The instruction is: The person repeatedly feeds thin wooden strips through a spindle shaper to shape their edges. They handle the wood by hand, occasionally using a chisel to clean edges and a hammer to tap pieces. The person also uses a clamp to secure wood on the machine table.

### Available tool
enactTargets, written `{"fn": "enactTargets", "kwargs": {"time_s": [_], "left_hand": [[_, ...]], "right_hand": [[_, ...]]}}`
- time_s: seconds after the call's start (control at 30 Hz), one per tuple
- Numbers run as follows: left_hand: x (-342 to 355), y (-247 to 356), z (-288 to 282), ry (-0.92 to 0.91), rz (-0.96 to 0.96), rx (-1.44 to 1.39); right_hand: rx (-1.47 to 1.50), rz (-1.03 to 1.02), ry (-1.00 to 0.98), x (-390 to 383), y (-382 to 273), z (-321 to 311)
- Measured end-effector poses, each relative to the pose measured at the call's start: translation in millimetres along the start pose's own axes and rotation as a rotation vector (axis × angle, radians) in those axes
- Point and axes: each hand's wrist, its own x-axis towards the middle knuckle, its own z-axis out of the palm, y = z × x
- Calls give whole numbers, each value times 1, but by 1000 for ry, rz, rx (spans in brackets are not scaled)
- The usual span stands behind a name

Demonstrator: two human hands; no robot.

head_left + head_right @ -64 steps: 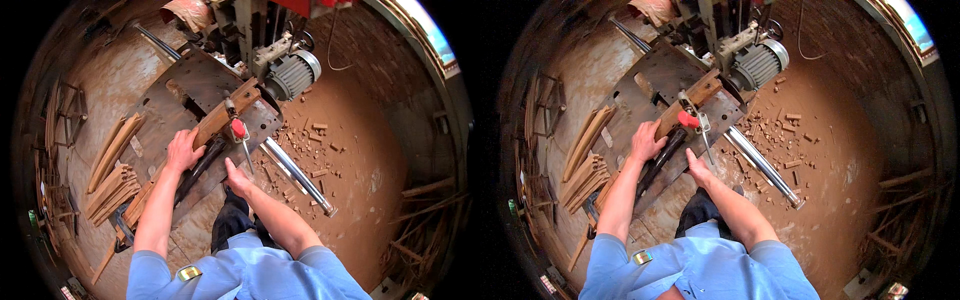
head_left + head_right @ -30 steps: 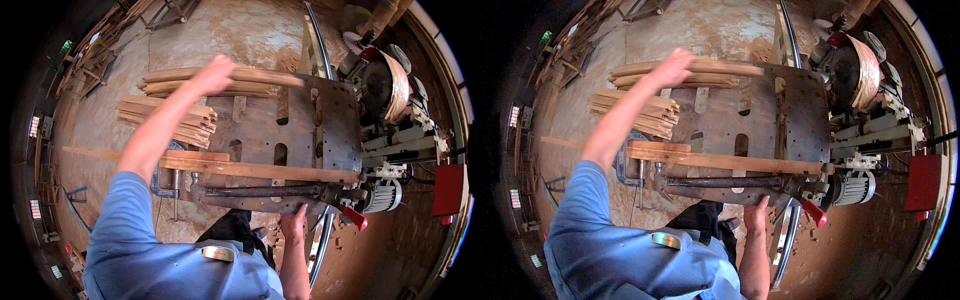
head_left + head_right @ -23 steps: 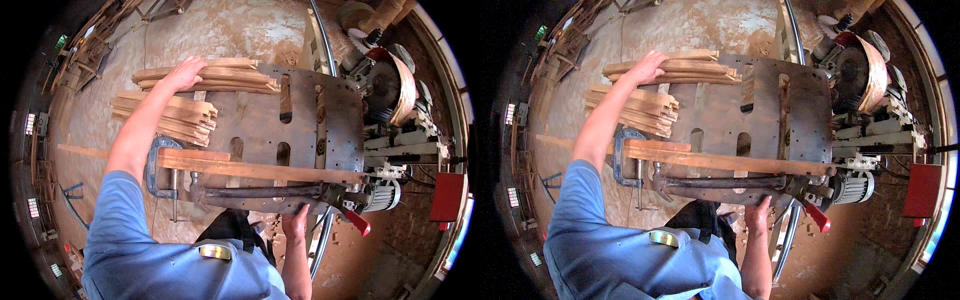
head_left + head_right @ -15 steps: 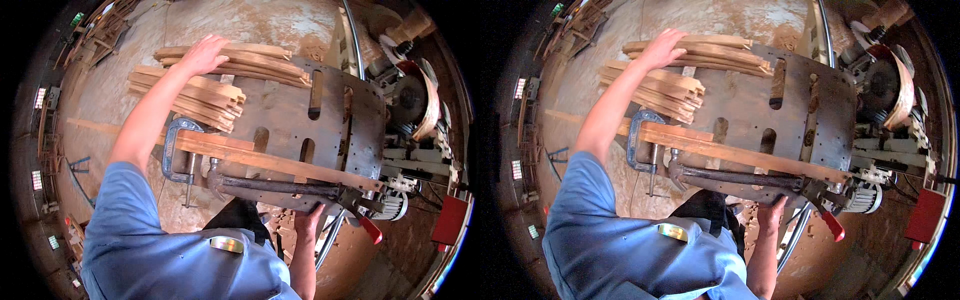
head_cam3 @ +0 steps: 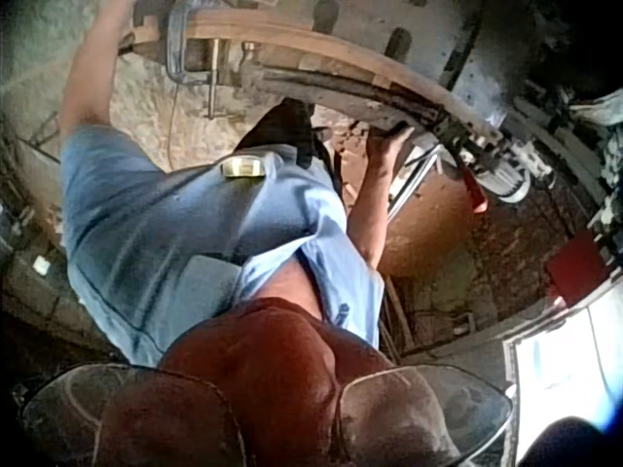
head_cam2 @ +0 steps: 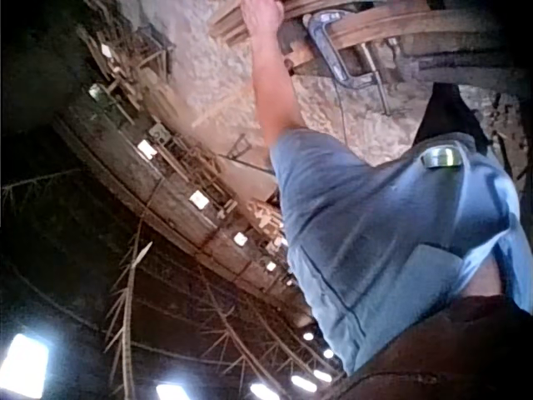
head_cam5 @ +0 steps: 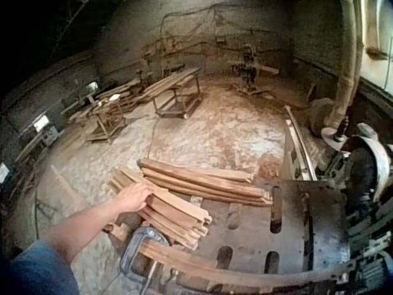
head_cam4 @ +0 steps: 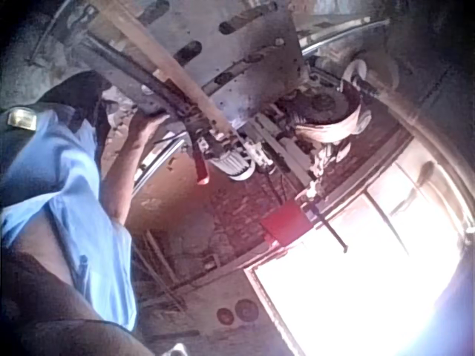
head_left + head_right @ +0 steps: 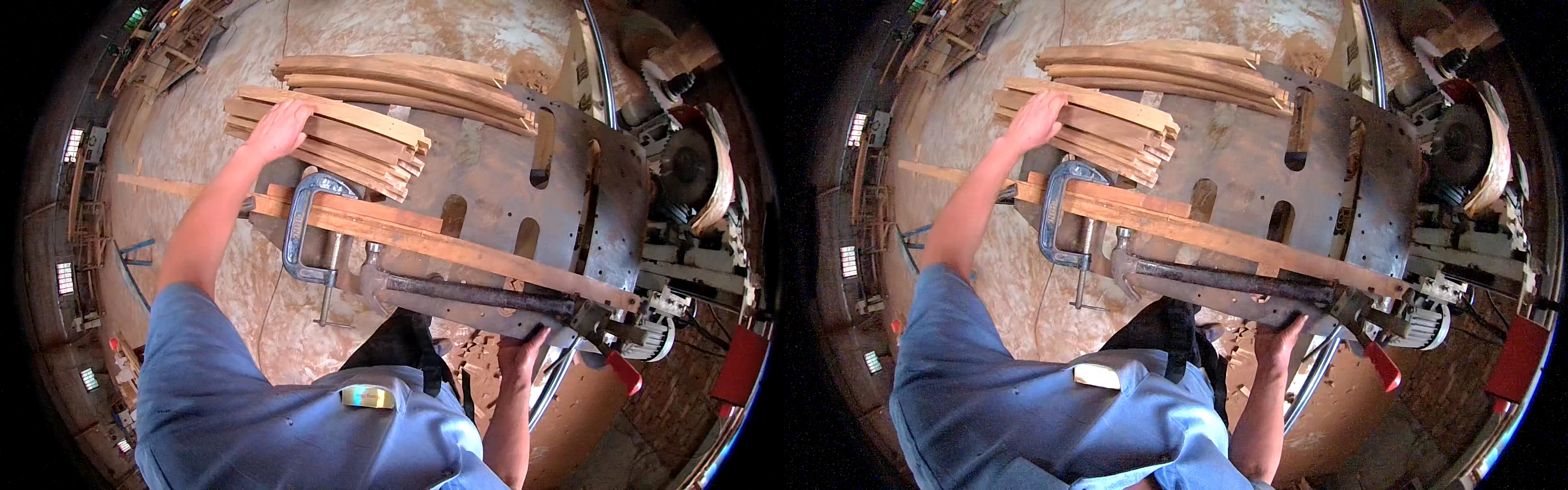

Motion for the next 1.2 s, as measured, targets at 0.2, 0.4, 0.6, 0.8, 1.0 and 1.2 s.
{"fn": "enactTargets", "kwargs": {"time_s": [0.2,0.4,0.6,0.8,1.0,1.2], "left_hand": [[-3,39,-48,90,182,27],[11,114,-133,107,-47,-122],[2,142,-126,128,-273,-1344],[-9,177,-118,293,-500,-1858],[-40,200,-87,393,-579,-2293],[-67,256,-72,530,-697,-2516]], "right_hand": [[-1,-51,-24,11,9,-23],[-36,-109,-115,8,12,-11],[36,-91,-90,7,16,-7],[38,-65,18,-26,15,-5],[26,-89,-20,-56,34,-47],[28,4,-21,-95,44,-82]]}}
